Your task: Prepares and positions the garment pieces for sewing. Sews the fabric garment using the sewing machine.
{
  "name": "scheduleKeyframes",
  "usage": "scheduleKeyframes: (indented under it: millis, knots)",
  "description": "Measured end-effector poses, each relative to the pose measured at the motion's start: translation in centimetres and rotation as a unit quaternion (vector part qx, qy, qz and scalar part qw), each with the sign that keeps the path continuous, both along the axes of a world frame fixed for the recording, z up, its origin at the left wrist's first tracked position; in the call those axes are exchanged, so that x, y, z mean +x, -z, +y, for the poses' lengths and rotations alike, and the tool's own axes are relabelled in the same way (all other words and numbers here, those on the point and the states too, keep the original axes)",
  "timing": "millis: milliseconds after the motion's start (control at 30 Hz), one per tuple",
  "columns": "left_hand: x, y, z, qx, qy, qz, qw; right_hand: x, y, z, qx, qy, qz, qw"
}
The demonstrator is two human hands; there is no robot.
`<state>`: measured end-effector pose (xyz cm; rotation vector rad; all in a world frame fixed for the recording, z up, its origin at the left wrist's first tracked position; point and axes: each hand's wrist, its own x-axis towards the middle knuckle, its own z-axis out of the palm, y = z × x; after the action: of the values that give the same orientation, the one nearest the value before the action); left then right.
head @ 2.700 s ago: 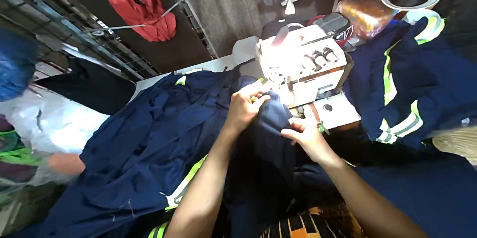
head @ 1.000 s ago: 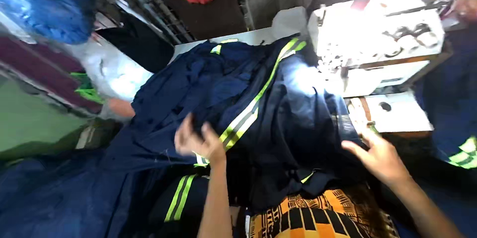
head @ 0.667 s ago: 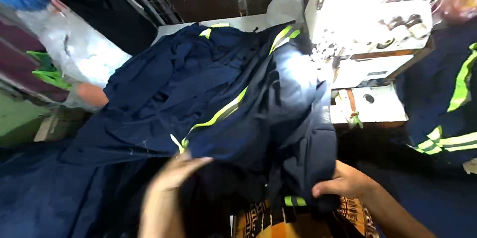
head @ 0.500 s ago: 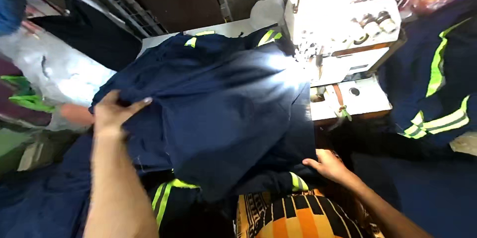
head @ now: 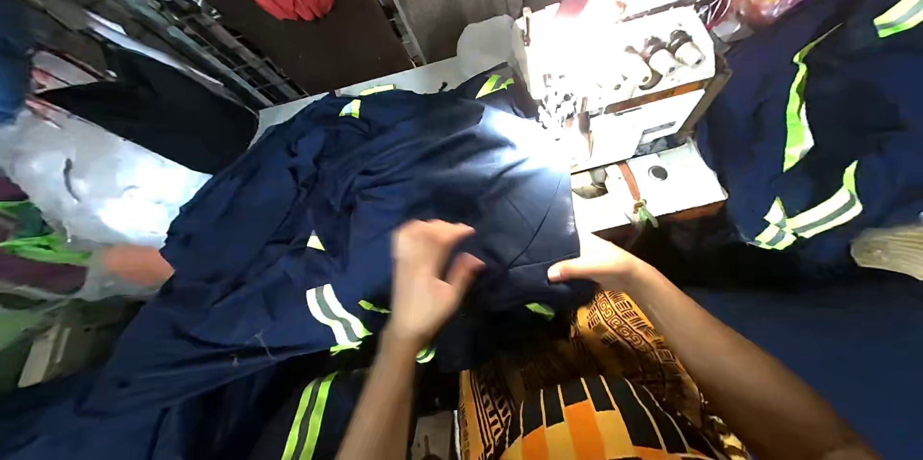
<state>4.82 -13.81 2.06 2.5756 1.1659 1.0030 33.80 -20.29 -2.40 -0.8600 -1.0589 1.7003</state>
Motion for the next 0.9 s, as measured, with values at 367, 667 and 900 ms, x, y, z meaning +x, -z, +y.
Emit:
scheduleKeyframes:
  millis: [367,667,900]
  knots:
    - [6.3,-5.5,-2.2,-0.327,-0.047,-0.274,0.903,1.3,2.2,-6.9,0.110,0.067,-0.072,0.989]
    - [11.0,0.2,-7.5,0.042,0.043,0.053,0.997,1.5,3.4,-6.9,0.071,0.094,-0.021,0.993]
    - [14.7,-1.2,-2.7,0.101,0.010,0.094,0.990,1.1,0.8,-2.9,0.068,0.144,-0.041,0.986]
